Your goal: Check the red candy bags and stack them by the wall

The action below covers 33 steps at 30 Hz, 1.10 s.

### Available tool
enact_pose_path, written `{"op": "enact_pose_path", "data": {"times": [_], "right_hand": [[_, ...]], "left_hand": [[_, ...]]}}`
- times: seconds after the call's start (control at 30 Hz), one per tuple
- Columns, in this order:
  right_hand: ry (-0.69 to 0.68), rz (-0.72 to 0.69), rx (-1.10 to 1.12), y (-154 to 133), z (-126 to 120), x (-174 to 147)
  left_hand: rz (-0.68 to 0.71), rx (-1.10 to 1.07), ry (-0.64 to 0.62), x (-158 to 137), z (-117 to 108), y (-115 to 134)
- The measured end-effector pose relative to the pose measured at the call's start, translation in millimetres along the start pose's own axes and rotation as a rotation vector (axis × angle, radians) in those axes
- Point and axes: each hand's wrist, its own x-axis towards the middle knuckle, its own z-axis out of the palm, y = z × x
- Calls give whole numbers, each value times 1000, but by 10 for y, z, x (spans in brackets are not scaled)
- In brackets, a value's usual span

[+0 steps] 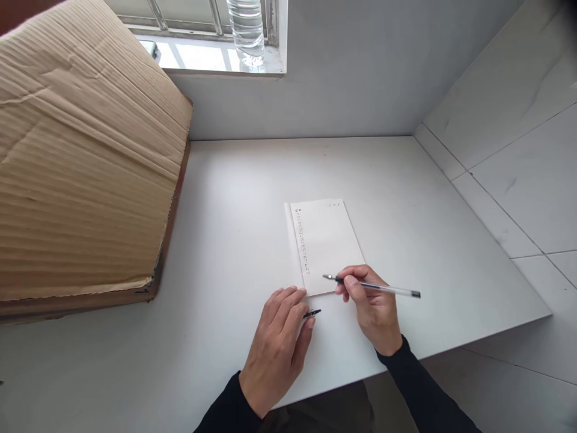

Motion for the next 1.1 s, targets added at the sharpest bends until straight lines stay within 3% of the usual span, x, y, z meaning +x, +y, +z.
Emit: {"op": "enact_pose_path", "data": {"times": [0.13,0.33,0.5,0.63,0.73,0.93,1.1], "right_hand": [[-161,31,79,-95,16,-57],[-228,37,17,-177,88,-92],[-352,122,-35,-231,107,-116],[-491,247,120,-198,148,-243],[-516,287,255,-161,183,-354],[-529,297,316,-145,135,-470],[-577,299,391,-230,62,-538]], "left_hand": [[-27,-44,35,-6,4,-5],[-19,-44,61,-26,20,-1],[25,-109,81,-57,8,-15],[72,-241,24,-67,-14,-28],[80,-340,-34,-90,-8,0],[-37,-381,-23,-201,34,176],[-323,-488,-90,-259,-63,424]]}}
